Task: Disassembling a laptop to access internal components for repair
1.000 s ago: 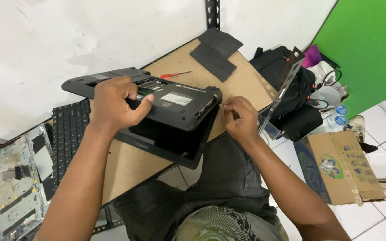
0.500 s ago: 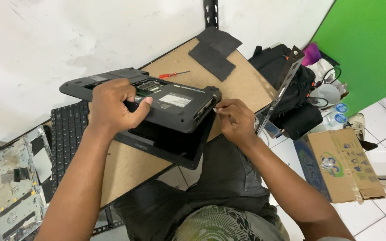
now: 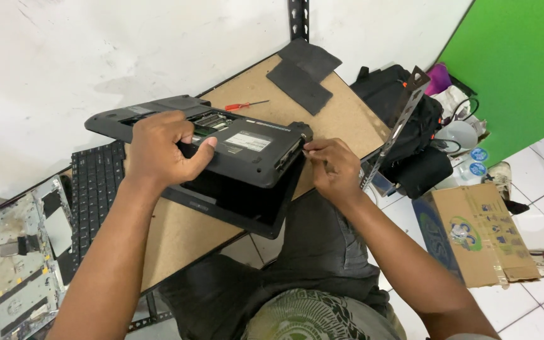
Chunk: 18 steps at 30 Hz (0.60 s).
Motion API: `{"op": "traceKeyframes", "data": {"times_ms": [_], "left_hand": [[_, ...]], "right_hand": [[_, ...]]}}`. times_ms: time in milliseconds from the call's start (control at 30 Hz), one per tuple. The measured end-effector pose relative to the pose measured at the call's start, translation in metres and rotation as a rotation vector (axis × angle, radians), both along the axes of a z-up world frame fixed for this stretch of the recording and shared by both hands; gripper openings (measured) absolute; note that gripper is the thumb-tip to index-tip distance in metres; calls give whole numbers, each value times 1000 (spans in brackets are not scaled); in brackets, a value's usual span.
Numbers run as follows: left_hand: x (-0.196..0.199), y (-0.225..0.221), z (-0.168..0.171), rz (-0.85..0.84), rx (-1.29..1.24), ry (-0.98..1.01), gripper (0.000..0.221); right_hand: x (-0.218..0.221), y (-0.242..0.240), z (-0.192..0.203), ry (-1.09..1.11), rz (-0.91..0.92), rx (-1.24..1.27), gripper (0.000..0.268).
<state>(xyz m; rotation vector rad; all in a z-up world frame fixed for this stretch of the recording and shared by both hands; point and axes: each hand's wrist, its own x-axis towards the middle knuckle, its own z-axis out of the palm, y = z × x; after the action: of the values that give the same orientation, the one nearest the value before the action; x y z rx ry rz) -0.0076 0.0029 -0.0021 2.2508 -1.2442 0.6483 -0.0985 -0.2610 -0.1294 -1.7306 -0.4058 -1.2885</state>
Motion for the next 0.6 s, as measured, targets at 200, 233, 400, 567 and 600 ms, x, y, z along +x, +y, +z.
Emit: {"op": "traceKeyframes", "data": {"times_ms": [200,233,400,567,600], "left_hand": [[1,1,-1,-9,-8,-26,50],[1,1,-2,-10,-10,-25,50],[-1,1,-1,-11,-13,-36,50],[-3,-1,2,-14,-22,-4,48],[-3,-2,3,-7,-18,7,48]], "right_hand": [[-4,-2,8,46,17,-33,19],[-5,-2,8,47,16,-34,19],[-4,-3,6,42,62,-26,19],[-1,-4,2,48,57,-30,20],[-1,-4,3,70,59,-29,21]]}}
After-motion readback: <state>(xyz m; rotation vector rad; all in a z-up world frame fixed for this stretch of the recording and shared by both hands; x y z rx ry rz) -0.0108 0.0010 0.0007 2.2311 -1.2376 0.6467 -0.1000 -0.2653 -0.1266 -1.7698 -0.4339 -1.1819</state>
